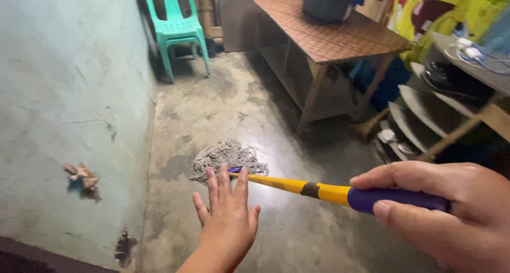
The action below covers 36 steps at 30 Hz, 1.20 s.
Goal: The person mops the concrete floor in a room, moving the mop head back and forth around furniture and along the wall.
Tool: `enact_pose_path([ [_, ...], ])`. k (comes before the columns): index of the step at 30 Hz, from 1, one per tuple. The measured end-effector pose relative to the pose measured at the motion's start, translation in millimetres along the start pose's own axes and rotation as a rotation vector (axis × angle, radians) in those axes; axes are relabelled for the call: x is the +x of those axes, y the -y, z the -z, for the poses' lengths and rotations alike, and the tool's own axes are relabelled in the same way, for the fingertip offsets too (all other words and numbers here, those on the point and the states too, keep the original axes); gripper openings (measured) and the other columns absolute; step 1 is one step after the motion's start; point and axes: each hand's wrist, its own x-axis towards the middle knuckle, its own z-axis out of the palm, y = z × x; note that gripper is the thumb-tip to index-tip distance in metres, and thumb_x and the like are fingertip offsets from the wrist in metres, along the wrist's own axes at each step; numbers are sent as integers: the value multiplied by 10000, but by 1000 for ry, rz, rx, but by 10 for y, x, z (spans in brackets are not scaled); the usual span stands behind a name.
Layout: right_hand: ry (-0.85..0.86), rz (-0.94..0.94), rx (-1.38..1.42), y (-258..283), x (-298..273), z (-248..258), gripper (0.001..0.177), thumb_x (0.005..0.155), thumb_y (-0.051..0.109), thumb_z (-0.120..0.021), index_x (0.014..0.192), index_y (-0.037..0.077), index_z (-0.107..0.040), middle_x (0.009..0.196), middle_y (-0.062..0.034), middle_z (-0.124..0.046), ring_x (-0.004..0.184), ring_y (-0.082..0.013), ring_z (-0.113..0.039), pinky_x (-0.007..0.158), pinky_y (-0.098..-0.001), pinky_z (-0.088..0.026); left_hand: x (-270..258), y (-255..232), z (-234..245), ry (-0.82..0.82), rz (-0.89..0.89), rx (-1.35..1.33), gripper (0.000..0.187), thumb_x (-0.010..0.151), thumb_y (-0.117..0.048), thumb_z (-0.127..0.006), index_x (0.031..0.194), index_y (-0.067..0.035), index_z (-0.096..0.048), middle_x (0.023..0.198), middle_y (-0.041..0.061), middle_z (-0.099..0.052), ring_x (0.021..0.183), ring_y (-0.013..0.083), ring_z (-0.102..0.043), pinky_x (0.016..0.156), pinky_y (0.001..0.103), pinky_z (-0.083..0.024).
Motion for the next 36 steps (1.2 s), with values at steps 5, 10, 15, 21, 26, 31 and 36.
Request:
enact_pose_path([
  [5, -127, -4, -19, 836, 127, -361, 352, 951, 313, -719, 1284, 200, -719, 735, -88, -637, 583, -181, -574, 508, -336, -498, 1, 658, 383, -18, 77, -19, 879, 905, -378, -633, 1616, -232, -135, 1695, 150, 2, 1542, 387, 133, 1122, 716, 5],
  [10, -216, 292, 169, 1408, 664, -848, 378, 925, 308, -688, 1243, 120, -765, 761, -69, -652, 617, -168, -587, 469, -349, -549, -150, 1320, 728, -36, 123, 6, 842, 933, -382, -609, 1610, -217, -138, 1695, 157, 21, 1554, 401, 156, 1124, 716, 26],
  [15, -102, 286, 250, 1890, 1385, -1682, 421, 921, 315, -707, 1302, 137, -686, 758, -95, -664, 588, -183, -606, 496, -380, -524, -223, 1841, 1090, 29, 202, 4, 840, 949, -374, -593, 1621, -230, -108, 1696, 143, 67, 1518, 386, 202, 1142, 702, 46],
  [21, -28, 225, 143, 1933, 1547, -2439, 560, 897, 310, -688, 1434, 223, -555, 856, -119, -721, 580, -230, -645, 548, -375, -537, -178, 2079, 1193, 9, 159, 5, 836, 942, -374, -610, 1616, -230, -136, 1701, 137, 38, 1513, 379, 179, 1142, 707, 24],
  [26, 5, 134, 102, 1890, 955, -2025, 462, 908, 407, -705, 1338, 256, -625, 866, -57, -710, 620, -171, -637, 571, -364, -569, -40, 2015, 968, 49, 65, -14, 836, 932, -379, -626, 1611, -242, -159, 1702, 143, 10, 1518, 381, 152, 1142, 710, 15],
  [31, -41, -6, 81, 1801, 150, -1262, 386, 954, 363, -675, 1321, 249, -705, 775, -45, -662, 568, -158, -600, 515, -319, -519, 163, 1788, 749, 86, -53, -17, 868, 925, -381, -634, 1613, -232, -126, 1694, 163, 43, 1549, 408, 169, 1115, 726, 36],
  [36, -32, -200, 49, 1662, -166, -875, 329, 981, 244, -674, 1310, 249, -655, 693, -73, -655, 522, -170, -610, 482, -318, -522, 330, 1569, 584, 112, -106, -44, 878, 919, -386, -638, 1619, -224, -132, 1704, 161, 32, 1516, 390, 148, 1118, 732, 16],
])
